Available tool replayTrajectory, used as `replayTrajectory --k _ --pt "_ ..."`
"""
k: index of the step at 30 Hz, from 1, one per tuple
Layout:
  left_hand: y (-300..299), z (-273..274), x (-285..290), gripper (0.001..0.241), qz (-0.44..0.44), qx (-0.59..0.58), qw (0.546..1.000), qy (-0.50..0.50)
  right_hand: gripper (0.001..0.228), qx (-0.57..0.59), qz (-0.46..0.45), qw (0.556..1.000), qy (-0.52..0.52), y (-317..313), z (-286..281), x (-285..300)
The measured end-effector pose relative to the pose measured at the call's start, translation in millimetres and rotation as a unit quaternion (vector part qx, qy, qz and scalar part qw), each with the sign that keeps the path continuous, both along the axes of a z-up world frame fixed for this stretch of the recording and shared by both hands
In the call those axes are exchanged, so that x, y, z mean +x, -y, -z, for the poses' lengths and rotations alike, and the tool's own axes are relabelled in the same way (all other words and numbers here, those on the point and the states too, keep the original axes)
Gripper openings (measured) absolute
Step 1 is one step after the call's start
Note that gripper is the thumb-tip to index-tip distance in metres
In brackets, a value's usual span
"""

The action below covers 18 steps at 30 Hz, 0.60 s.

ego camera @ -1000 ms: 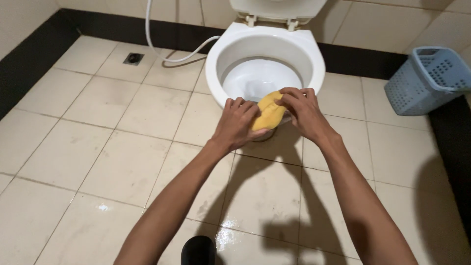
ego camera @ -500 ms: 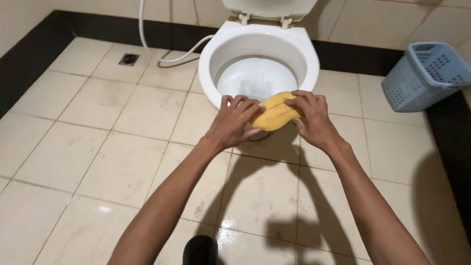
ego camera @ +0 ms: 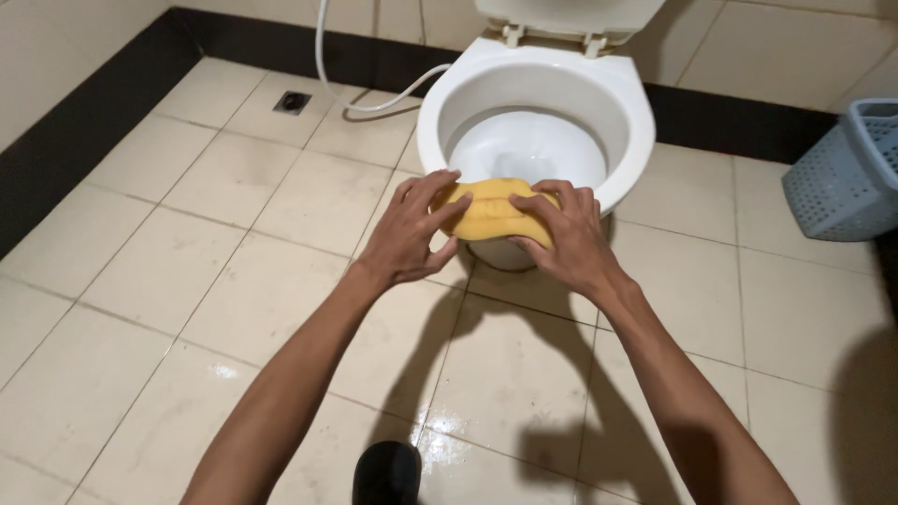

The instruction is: The person opens the toilet seat and lid, sprays cleaning solution into the bowl, then uses a yellow sponge to wipe the toilet seat, lid, and rim. The person rinses the sponge in the sink and repeats the wiping process before rinsing the sponge again.

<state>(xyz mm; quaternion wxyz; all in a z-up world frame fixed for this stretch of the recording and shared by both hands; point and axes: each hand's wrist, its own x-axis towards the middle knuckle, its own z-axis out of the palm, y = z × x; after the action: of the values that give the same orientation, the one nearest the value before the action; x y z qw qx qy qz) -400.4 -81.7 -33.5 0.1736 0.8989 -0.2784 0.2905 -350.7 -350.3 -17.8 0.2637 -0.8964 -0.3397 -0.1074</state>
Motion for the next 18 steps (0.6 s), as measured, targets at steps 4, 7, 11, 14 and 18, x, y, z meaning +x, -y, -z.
replayTrajectory --k 4,7,11,14,18 --pt "31.9 9.5 15.6 0.061 0.015 -0.009 1.0 0.016 0.051 0.01 0.022 1.0 -0.013 27.9 -2.4 1.5" --pt "58.9 6.4 27.8 0.058 0.04 -0.017 0.999 0.013 0.052 0.021 0.044 0.999 -0.01 55.5 1.4 7.7" --pt "103.9 6.8 43.7 0.057 0.068 -0.003 0.997 0.039 0.051 0.027 0.089 0.995 -0.027 94.1 4.9 13.6" --pt "138.8 -0.1 49.7 0.059 0.055 0.027 0.998 0.035 0.05 0.052 0.116 0.991 -0.048 118.1 15.8 20.5" --pt "172.2 -1.9 58.5 0.065 0.026 0.041 0.999 0.009 0.051 0.103 0.122 0.984 -0.077 131.4 19.0 20.4"
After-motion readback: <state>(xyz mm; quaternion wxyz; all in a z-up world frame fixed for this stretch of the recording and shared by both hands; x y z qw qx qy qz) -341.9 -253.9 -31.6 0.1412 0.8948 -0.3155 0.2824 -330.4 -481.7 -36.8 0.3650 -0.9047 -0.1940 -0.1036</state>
